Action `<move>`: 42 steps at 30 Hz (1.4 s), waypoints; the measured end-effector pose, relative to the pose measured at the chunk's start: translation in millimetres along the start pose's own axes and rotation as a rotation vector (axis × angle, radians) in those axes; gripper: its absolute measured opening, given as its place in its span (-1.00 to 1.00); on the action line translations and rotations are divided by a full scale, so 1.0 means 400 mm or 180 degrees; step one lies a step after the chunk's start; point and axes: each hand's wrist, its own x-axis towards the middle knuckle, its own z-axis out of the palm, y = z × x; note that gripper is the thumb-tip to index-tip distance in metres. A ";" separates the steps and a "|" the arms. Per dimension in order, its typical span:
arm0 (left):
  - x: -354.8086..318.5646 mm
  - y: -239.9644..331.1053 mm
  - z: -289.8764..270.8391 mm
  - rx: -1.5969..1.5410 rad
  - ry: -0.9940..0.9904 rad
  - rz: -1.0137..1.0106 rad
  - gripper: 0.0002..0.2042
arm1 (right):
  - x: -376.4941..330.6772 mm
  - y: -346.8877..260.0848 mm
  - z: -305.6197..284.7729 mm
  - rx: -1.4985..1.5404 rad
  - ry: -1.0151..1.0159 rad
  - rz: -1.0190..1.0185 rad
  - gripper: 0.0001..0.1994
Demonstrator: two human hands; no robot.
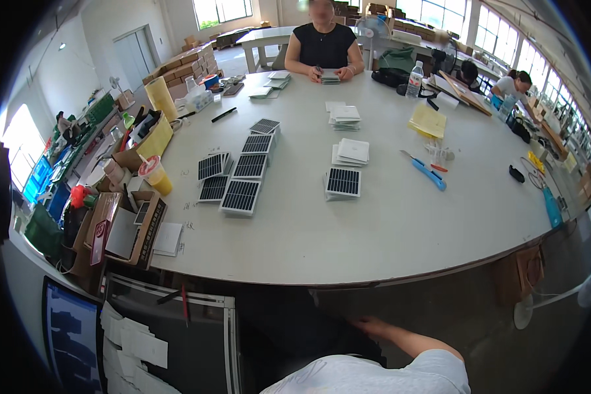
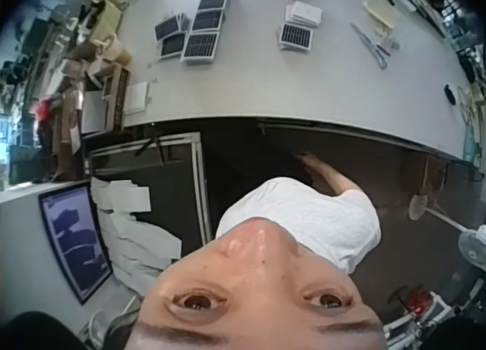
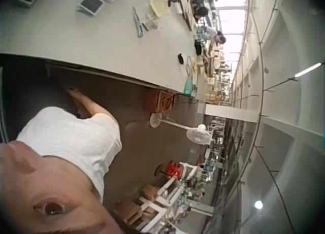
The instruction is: The person arranges small solar panels on a table, trims a panel using a utility knife, and stacks the solar panels with white paper sheets by hand.
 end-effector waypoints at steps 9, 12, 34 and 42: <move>-0.040 0.030 0.026 -0.0146 -0.0134 -0.0107 -0.65 | 0.014 -0.013 0.019 -0.0278 0.0222 0.0184 -0.48; -0.047 0.036 0.020 -0.0156 -0.0157 -0.0136 -0.65 | 0.033 0.005 0.017 -0.0468 0.0076 -0.0162 -0.51; -0.111 0.141 -0.027 -0.0160 -0.0519 -0.0271 -0.59 | -0.178 -0.409 -0.152 -0.1190 -0.0797 -0.1382 -0.63; -0.033 0.242 -0.087 0.0200 -0.1214 0.0014 -0.57 | -0.214 -0.434 -0.258 0.0589 -0.0942 -0.1905 -0.71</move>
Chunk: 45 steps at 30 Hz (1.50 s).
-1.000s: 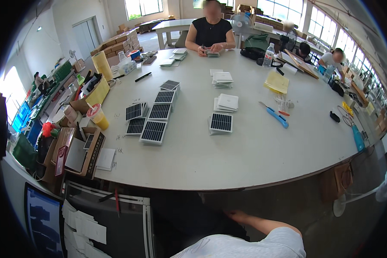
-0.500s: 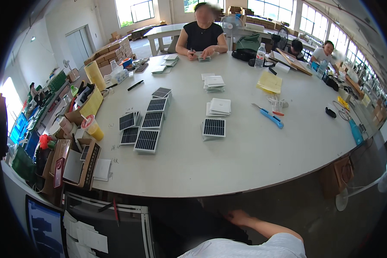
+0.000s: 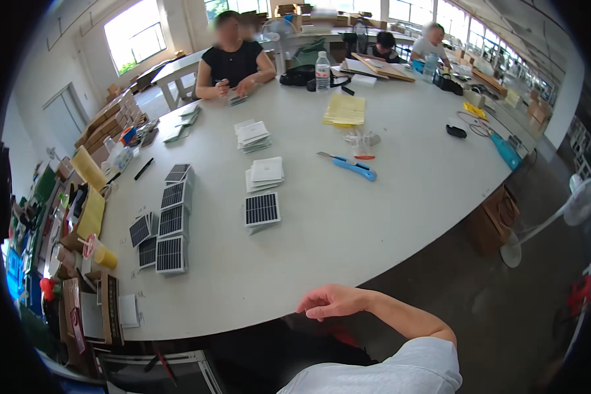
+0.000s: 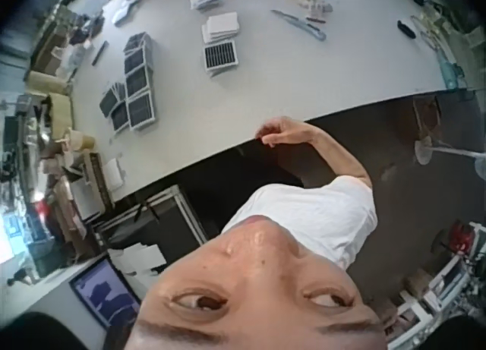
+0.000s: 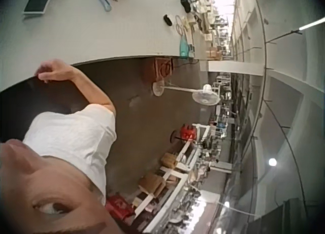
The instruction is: The person arranges small solar panels on a table, trims a panel using a utility knife, and stacks the solar panels with white paper sheets by hand.
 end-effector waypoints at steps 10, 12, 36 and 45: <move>0.115 0.299 -0.200 0.0622 -0.0214 0.1261 -0.69 | -0.001 -0.048 -0.132 0.0264 0.1328 -0.1023 -0.69; 0.169 0.349 -0.227 0.0612 -0.0147 0.1607 -0.70 | 0.003 -0.070 -0.154 -0.0030 0.1739 -0.1269 -0.67; 0.848 0.556 -0.254 -0.0970 0.2964 0.2412 -0.76 | -0.390 -0.466 -0.718 -0.5137 0.7474 0.0457 0.12; 0.847 0.563 -0.258 -0.1267 0.2806 0.2070 -0.80 | -0.372 -0.492 -0.748 -0.4892 0.7278 0.1134 0.16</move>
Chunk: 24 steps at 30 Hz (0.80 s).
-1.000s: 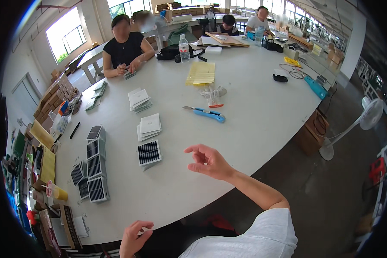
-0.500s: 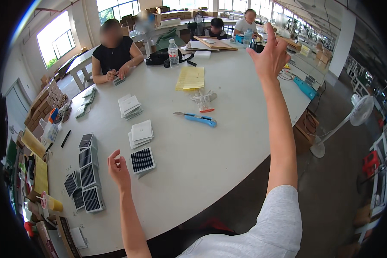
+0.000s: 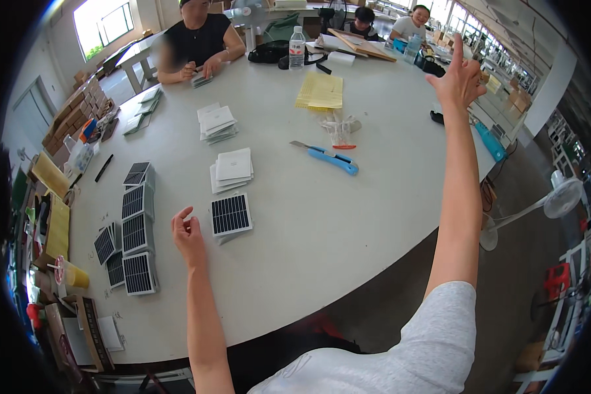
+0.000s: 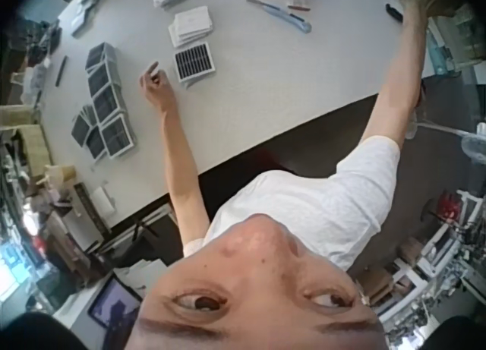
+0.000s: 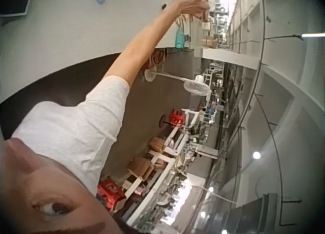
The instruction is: The person arranges small solar panels on a table, trims a panel using a utility knife, and stacks the solar panels with white paper sheets by hand.
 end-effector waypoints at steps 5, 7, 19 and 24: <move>-0.003 0.018 -0.001 -0.0025 -0.0091 -0.0133 -0.83 | -0.008 -0.010 -0.014 -0.0020 -0.0104 0.0142 0.17; -0.004 0.020 -0.004 -0.0051 -0.0110 -0.0088 -0.84 | -0.016 -0.013 -0.024 0.0082 -0.0077 0.0094 0.17; -0.011 0.017 0.000 -0.0032 -0.0184 -0.0087 -0.85 | -0.107 -0.085 -0.046 0.0745 0.0233 0.0116 0.17; 0.000 0.023 -0.008 0.0027 -0.0166 -0.0117 -0.84 | -0.400 -0.304 -0.072 0.3089 -0.0691 -0.0837 -0.57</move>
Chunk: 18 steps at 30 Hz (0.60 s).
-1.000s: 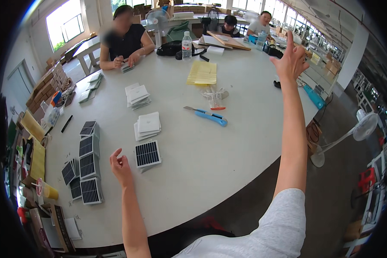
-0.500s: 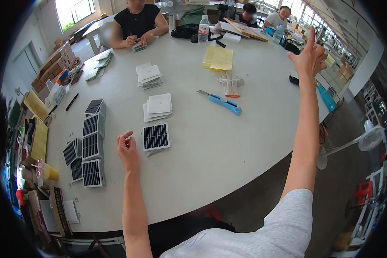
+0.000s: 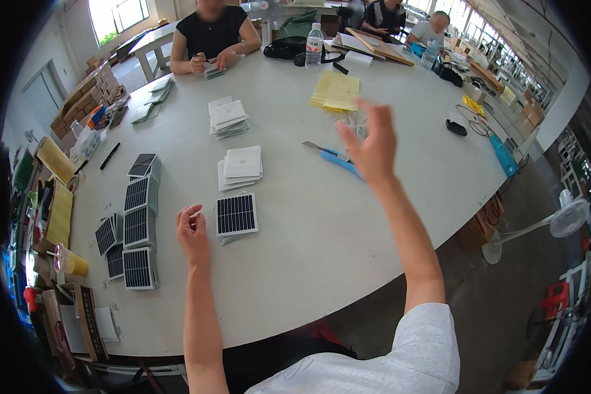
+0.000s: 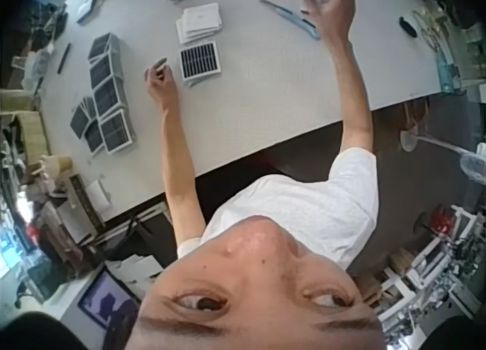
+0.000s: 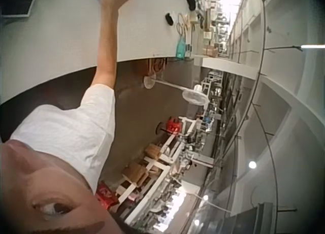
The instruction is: The person arranges small solar panels on a table, trims a panel using a utility knife, and stacks the solar panels with white paper sheets by hand.
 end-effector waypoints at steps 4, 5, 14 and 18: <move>-0.002 -0.004 -0.007 0.0053 0.0018 0.0108 -0.84 | -0.176 -0.121 0.156 0.0888 -0.0957 -0.0015 -0.75; -0.003 -0.018 -0.008 0.0012 0.0010 0.0076 -0.84 | -0.204 -0.125 0.190 0.1147 -0.1060 0.0164 -0.74; -0.016 0.003 0.002 0.0031 -0.0059 0.0030 -0.84 | -0.288 -0.072 0.270 0.2301 -0.1410 0.1638 -0.70; -0.017 0.011 -0.003 0.0004 -0.0049 -0.0005 -0.84 | -0.284 -0.086 0.262 0.2237 -0.1632 0.1470 -0.71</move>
